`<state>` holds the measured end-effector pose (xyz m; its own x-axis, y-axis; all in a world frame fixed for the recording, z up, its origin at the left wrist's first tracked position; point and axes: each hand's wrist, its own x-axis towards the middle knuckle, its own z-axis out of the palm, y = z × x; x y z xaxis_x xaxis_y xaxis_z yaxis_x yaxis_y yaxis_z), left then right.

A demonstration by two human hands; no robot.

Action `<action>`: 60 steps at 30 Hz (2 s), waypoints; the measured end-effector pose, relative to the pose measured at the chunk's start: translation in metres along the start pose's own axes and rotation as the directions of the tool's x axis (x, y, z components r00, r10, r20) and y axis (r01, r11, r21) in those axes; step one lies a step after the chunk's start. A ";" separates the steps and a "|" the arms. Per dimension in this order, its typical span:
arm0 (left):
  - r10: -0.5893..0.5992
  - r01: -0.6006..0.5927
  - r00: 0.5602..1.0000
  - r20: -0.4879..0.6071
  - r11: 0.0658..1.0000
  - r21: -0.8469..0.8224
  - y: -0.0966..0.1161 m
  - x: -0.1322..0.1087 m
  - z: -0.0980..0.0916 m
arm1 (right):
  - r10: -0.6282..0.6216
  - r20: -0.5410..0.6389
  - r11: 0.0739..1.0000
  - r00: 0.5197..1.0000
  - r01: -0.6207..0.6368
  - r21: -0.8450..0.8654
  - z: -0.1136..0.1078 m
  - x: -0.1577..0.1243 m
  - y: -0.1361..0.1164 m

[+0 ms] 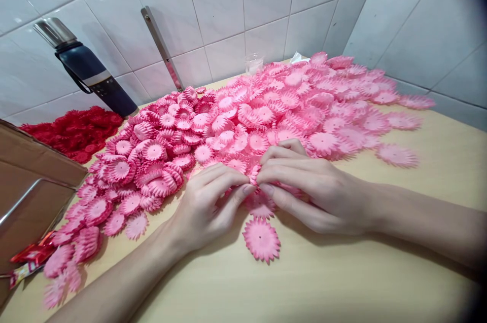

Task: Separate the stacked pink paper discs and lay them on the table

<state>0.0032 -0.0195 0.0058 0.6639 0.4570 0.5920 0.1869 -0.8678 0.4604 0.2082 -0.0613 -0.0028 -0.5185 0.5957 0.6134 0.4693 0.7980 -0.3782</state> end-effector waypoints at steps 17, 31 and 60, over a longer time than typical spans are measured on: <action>-0.052 0.052 0.998 0.025 0.999 -0.009 0.001 -0.001 0.001 | -0.010 -0.016 0.999 1.000 0.009 -0.035 0.001 -0.002 0.003; -0.009 0.009 1.000 0.026 1.000 0.020 0.001 -0.001 0.001 | -0.016 0.076 0.999 0.997 0.014 0.031 0.000 -0.002 0.003; -0.005 0.004 1.000 0.019 0.999 0.032 0.002 0.000 0.001 | -0.012 0.076 1.000 0.997 0.010 0.023 -0.001 0.000 0.001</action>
<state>0.0041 -0.0214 0.0056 0.6768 0.4575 0.5767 0.2129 -0.8716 0.4415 0.2087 -0.0608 -0.0023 -0.5770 0.5912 0.5635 0.4475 0.8060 -0.3874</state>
